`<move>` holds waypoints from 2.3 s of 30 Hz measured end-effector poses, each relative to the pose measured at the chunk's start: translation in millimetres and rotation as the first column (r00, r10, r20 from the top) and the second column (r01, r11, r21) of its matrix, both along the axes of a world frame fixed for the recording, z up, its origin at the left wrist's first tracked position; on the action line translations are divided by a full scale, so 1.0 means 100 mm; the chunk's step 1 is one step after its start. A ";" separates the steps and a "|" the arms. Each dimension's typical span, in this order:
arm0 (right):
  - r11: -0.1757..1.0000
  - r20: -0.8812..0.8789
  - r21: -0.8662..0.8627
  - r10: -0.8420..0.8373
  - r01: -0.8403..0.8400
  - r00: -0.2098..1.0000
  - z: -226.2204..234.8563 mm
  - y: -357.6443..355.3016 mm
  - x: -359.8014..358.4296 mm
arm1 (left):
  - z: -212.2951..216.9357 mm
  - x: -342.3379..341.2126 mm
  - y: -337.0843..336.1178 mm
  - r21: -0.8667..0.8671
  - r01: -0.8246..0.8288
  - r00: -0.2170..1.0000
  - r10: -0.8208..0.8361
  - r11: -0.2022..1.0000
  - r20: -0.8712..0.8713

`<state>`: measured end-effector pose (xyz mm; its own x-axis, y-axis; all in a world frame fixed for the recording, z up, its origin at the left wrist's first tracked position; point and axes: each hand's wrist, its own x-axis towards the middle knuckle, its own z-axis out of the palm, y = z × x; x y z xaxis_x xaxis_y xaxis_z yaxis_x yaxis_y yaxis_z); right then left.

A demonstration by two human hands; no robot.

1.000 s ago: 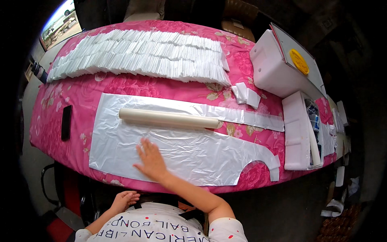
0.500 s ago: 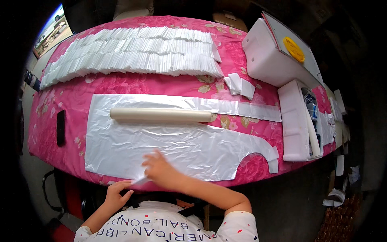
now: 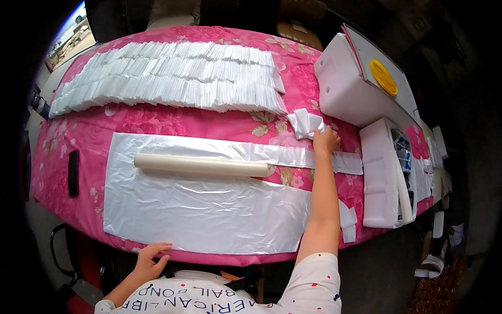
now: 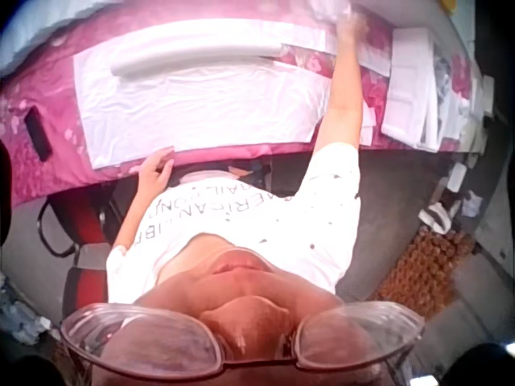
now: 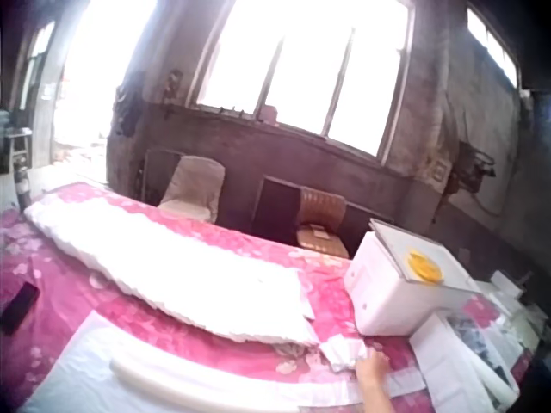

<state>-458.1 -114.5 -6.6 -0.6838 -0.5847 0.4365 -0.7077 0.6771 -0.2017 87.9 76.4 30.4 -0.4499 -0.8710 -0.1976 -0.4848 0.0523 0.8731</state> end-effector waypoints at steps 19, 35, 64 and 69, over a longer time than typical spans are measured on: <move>0.400 0.598 -0.014 0.738 -0.916 0.313 0.12 1.84 2.39 | -0.21 -0.70 -0.51 -0.426 0.190 0.976 -0.123 0.884 0.180; 0.936 0.086 0.337 0.080 -0.105 0.993 -0.29 2.90 -0.10 | -0.36 -1.39 -0.49 -0.535 0.407 0.913 -0.337 0.740 0.228; 0.946 -0.165 -0.071 0.301 -0.315 0.939 0.23 2.67 0.55 | -0.29 -1.66 -0.33 -0.520 0.455 0.890 -0.358 0.723 0.281; 0.823 0.089 -0.236 0.548 -0.517 0.832 0.50 2.43 1.55 | -0.20 -1.62 -0.25 -0.460 0.290 0.935 -0.350 0.839 -0.050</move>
